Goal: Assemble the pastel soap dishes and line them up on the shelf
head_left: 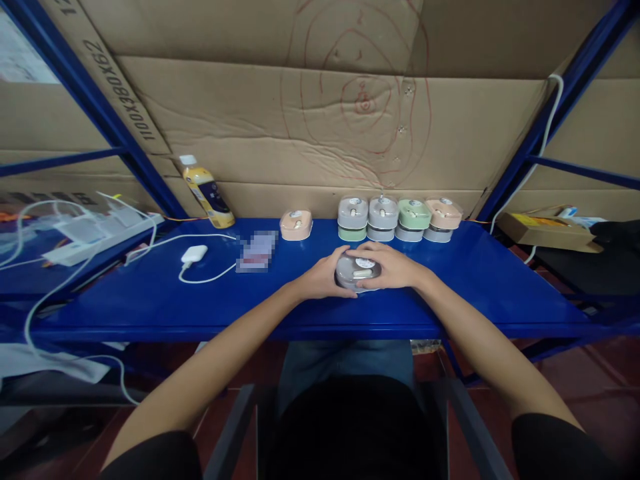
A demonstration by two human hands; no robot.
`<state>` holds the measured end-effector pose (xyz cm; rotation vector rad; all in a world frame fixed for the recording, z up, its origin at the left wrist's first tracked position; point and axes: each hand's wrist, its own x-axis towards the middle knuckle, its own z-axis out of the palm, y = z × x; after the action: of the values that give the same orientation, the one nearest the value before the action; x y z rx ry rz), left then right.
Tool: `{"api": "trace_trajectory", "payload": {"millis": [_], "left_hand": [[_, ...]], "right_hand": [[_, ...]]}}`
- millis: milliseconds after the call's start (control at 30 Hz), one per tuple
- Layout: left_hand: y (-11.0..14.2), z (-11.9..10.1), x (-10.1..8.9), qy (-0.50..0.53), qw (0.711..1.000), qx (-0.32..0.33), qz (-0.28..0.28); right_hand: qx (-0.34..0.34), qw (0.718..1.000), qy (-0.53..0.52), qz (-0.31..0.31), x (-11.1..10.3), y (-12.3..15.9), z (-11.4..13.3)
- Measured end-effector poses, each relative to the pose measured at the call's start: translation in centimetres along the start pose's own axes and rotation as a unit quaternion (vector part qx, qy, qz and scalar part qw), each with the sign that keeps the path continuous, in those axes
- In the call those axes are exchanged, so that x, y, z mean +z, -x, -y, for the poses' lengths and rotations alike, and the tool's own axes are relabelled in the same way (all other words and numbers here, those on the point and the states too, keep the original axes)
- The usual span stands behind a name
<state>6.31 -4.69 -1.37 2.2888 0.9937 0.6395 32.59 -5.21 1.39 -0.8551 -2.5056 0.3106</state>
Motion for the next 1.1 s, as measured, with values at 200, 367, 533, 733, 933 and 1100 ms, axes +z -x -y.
{"api": "trace_trajectory", "payload": {"millis": [200, 367, 533, 733, 933, 1100], "left_hand": [[0.4, -0.2, -0.3, -0.031, 0.999, 0.034, -0.014], [2.4, -1.2, -0.8, -0.190, 0.976, -0.066, -0.086], [4.3, -3.6, -0.9, -0.383, 0.882, -0.229, -0.154], [5.0, -5.8, -1.7, -0.468, 0.846, -0.232, -0.103], [2.9, -4.9, -2.9, -0.446, 0.861, -0.238, -0.065], [-0.9, -2.1, -4.2, -0.419, 0.878, -0.226, -0.053]], "right_hand": [[0.015, 1.000, 0.010, 0.014, -0.1, -0.1, 0.4], [0.057, 0.988, -0.029, -0.140, -1.1, 0.6, -0.4], [0.120, 0.957, -0.032, -0.260, -3.0, 1.6, -1.6], [0.134, 0.959, -0.023, -0.248, -3.0, 1.5, -1.5], [0.135, 0.966, -0.016, -0.221, -2.6, 1.3, -1.3], [0.129, 0.970, -0.017, -0.205, -2.5, 1.2, -1.7]]}}
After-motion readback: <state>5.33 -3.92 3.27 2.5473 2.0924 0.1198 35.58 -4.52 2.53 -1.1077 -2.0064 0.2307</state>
